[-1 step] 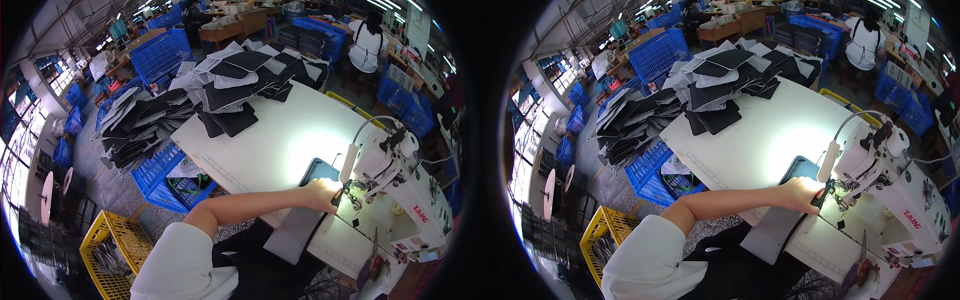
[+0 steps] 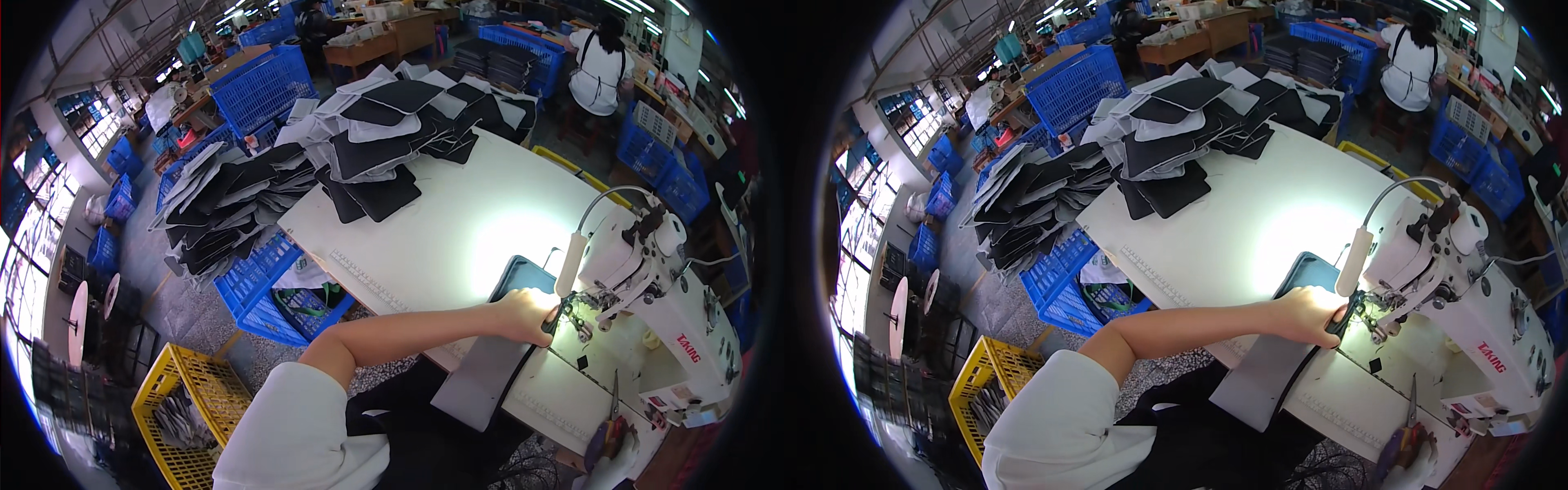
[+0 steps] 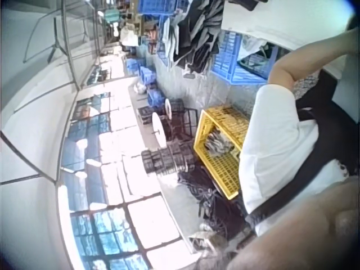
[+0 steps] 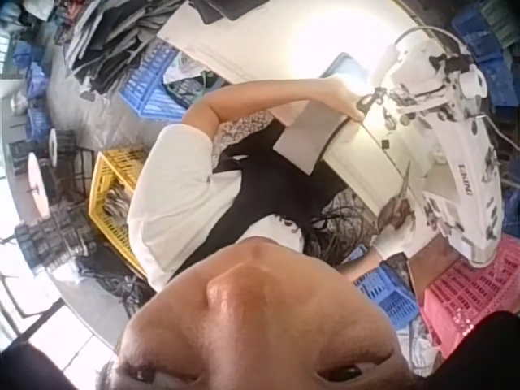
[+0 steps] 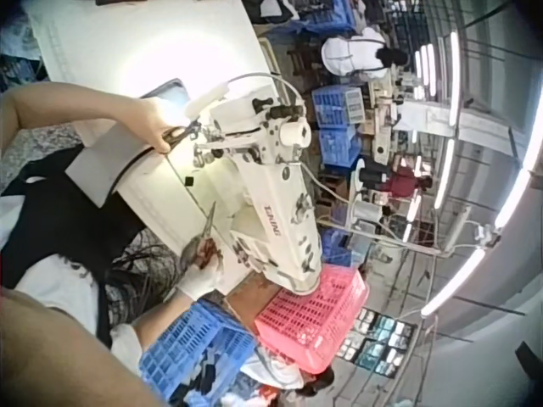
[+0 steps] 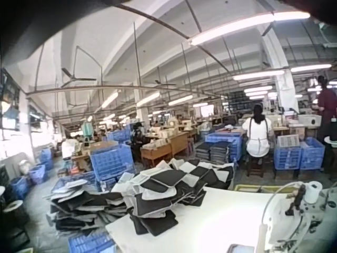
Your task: The operator is using an industrial sewing machine to sew leather components and trimming excess thread with scissors.
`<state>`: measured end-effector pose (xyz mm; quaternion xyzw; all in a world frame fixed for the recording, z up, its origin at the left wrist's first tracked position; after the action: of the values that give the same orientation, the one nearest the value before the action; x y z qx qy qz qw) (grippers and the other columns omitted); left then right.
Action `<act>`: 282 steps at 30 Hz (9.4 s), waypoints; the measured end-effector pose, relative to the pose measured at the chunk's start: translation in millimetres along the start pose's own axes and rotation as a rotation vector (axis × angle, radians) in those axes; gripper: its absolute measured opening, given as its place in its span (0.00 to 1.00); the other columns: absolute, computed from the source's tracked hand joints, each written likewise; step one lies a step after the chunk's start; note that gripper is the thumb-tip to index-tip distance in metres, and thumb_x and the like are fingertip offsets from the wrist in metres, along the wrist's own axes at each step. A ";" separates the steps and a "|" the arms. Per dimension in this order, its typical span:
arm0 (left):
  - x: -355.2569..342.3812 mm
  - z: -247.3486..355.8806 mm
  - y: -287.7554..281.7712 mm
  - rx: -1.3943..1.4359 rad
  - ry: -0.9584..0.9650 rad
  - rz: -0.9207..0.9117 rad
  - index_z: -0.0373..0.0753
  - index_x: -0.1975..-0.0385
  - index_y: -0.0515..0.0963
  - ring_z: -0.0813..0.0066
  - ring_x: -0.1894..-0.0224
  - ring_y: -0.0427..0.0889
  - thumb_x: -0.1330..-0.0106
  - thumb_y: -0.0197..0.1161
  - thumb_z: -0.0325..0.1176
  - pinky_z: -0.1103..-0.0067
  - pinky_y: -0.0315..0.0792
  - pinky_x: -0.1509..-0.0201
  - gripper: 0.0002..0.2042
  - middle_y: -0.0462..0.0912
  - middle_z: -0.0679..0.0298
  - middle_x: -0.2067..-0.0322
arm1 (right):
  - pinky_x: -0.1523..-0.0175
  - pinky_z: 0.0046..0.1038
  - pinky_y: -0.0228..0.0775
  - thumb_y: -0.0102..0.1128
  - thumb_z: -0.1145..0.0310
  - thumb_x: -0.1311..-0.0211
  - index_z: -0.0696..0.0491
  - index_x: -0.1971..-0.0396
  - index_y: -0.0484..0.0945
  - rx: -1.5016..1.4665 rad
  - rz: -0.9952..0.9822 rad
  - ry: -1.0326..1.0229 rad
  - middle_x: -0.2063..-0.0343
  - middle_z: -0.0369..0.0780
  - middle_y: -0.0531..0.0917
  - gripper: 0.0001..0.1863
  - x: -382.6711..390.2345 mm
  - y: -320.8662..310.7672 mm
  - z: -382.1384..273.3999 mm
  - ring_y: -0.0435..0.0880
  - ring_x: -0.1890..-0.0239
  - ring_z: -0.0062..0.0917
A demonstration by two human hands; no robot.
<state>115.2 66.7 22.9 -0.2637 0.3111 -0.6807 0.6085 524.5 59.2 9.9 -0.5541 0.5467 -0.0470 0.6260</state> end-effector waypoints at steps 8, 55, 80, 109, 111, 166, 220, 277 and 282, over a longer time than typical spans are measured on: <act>-9.4 1.2 13.4 0.017 0.104 -0.038 0.38 0.71 0.74 0.64 0.77 0.73 0.46 0.58 0.38 0.71 0.70 0.68 0.10 0.76 0.62 0.76 | 0.50 0.30 0.76 0.57 0.74 0.35 0.54 0.43 0.79 0.136 -0.433 0.490 0.53 0.49 0.85 0.19 8.3 -10.6 -0.9 0.85 0.53 0.36; 8.7 3.3 -5.1 0.260 0.098 0.066 0.30 0.59 0.78 0.83 0.82 0.67 0.39 0.62 0.22 0.86 0.62 0.76 0.09 0.74 0.69 0.81 | 0.72 0.31 0.68 0.57 0.39 0.34 0.57 0.72 0.84 -0.108 -1.104 0.115 0.78 0.39 0.80 0.31 -152.7 104.5 -123.1 0.72 0.81 0.28; -0.8 -25.7 1.4 0.571 -0.036 -0.111 0.34 0.60 0.79 0.88 0.78 0.68 0.35 0.58 0.25 0.90 0.62 0.75 0.07 0.76 0.69 0.77 | 0.75 0.26 0.59 0.58 0.61 0.33 0.54 0.76 0.80 -0.438 -1.243 0.307 0.85 0.35 0.77 0.15 -137.6 106.9 -134.9 0.70 0.84 0.24; -39.1 94.9 60.6 -0.094 0.456 -0.058 0.33 0.68 0.80 0.77 0.74 0.71 0.37 0.63 0.29 0.80 0.65 0.70 0.05 0.76 0.68 0.69 | 0.75 0.30 0.67 0.59 0.57 0.32 0.62 0.77 0.81 -0.226 -0.806 0.724 0.85 0.43 0.80 0.22 -30.8 -6.5 -105.5 0.71 0.85 0.31; -32.6 98.9 56.5 -0.204 0.550 0.023 0.34 0.67 0.80 0.77 0.76 0.71 0.37 0.64 0.30 0.79 0.65 0.70 0.06 0.77 0.68 0.71 | 0.74 0.31 0.68 0.59 0.56 0.33 0.62 0.76 0.82 -0.199 -0.804 0.692 0.84 0.44 0.81 0.22 -33.8 -4.5 -107.4 0.72 0.85 0.34; -2.3 -45.3 -29.5 0.291 -0.616 -0.029 0.38 0.76 0.77 0.84 0.89 0.61 0.37 0.69 0.41 0.88 0.52 0.84 0.14 0.77 0.67 0.80 | 0.69 0.33 0.77 0.58 0.57 0.40 0.61 0.75 0.85 0.090 -1.193 0.401 0.80 0.47 0.84 0.20 -101.8 104.3 -141.7 0.83 0.79 0.37; 9.7 -0.2 -12.8 0.031 -0.303 0.165 0.33 0.64 0.81 0.75 0.75 0.71 0.34 0.60 0.34 0.81 0.65 0.69 0.10 0.78 0.64 0.76 | 0.68 0.36 0.75 0.55 0.59 0.38 0.59 0.72 0.83 0.129 -1.281 0.437 0.76 0.48 0.85 0.17 -108.9 108.3 -156.1 0.83 0.77 0.42; 1.9 13.0 -9.6 -0.162 0.480 0.018 0.38 0.49 0.79 0.62 0.46 0.80 0.36 0.58 0.22 0.71 0.72 0.42 0.15 0.82 0.65 0.45 | 0.63 0.31 0.77 0.53 0.59 0.31 0.62 0.69 0.85 -0.005 -1.375 0.487 0.79 0.46 0.85 0.21 -107.0 106.0 -146.0 0.85 0.76 0.36; 4.6 32.0 -9.1 -0.423 0.559 0.030 0.37 0.51 0.80 0.61 0.46 0.80 0.36 0.58 0.22 0.71 0.72 0.41 0.14 0.83 0.63 0.47 | 0.65 0.32 0.77 0.53 0.58 0.32 0.62 0.70 0.84 0.035 -1.359 0.422 0.78 0.47 0.84 0.21 -117.9 102.2 -151.4 0.83 0.78 0.37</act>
<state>132.2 59.4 50.9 -0.1829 0.6038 -0.6379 0.4418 310.1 79.3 40.4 -0.7415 0.1889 -0.5420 0.3476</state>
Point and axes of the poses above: each hand's wrist, its own x-axis away from the middle knuckle, its own y-axis out of the palm, z = x × y, the point moved 9 cm from there along -x, towards the middle knuckle
